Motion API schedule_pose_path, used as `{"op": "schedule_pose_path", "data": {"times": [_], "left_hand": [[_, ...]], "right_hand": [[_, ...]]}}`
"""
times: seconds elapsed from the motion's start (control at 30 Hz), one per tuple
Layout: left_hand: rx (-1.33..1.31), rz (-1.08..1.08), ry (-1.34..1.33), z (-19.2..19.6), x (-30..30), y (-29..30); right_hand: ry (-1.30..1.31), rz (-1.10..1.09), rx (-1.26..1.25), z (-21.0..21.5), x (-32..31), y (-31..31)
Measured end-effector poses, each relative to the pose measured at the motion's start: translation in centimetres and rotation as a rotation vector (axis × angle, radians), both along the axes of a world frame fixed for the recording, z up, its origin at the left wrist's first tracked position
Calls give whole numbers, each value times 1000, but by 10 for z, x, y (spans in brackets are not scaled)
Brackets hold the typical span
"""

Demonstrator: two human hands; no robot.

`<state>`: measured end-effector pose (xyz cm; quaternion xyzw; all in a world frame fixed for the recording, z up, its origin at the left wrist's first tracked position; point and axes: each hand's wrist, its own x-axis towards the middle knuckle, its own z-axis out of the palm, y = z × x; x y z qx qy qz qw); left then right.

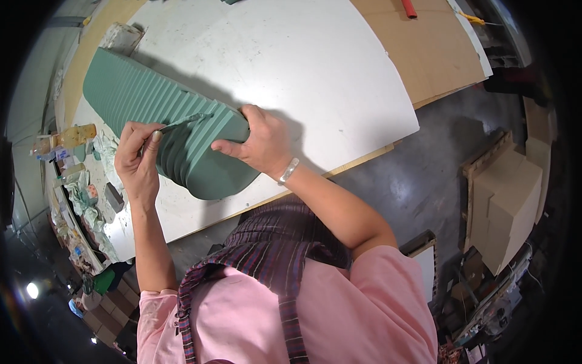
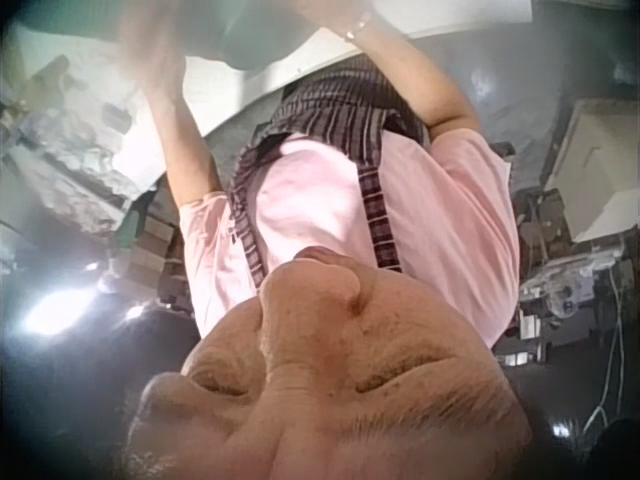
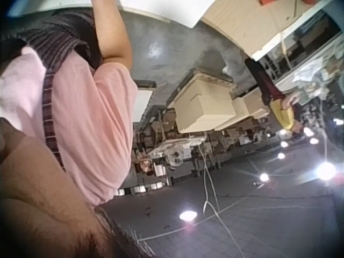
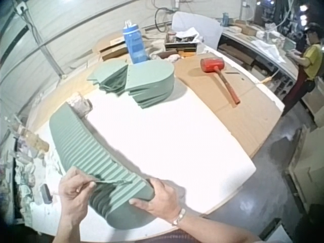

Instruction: The person sands the edges of a stack of green furniture components using a sanding block and wipes the surfaces with a white cloth.

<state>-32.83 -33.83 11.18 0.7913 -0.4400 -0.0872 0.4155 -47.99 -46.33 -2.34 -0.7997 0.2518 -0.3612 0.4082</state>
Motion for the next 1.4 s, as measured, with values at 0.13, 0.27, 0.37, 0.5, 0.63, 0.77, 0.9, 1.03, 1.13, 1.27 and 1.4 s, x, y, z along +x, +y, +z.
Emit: {"op": "schedule_pose_path", "data": {"times": [0.13,0.27,0.37,0.5,0.63,0.77,0.9,1.03,1.13,1.27,1.4], "left_hand": [[25,-15,-62,-1,-2,-3],[29,2,-79,-3,-2,-7],[-7,-13,-91,-2,-1,-11],[1,-33,-107,0,-3,-16],[7,-4,-74,0,-2,-16],[-112,92,101,-1,11,1],[-329,313,664,-3,26,42],[-395,327,878,-10,26,90],[-383,388,892,-18,14,118],[-333,438,899,-27,-3,143],[-298,485,877,-34,-14,154]], "right_hand": [[-2,4,-10,0,1,0],[-6,4,-11,0,1,0],[0,-17,-36,1,1,0],[-2,-28,-18,1,1,1],[-19,-28,-13,0,1,1],[-74,-29,-17,0,4,1],[-38,-5,-50,3,3,0],[12,9,21,6,0,0],[33,-4,-1,5,0,1],[53,4,48,-1,-1,3],[2,11,99,-8,0,3]]}}
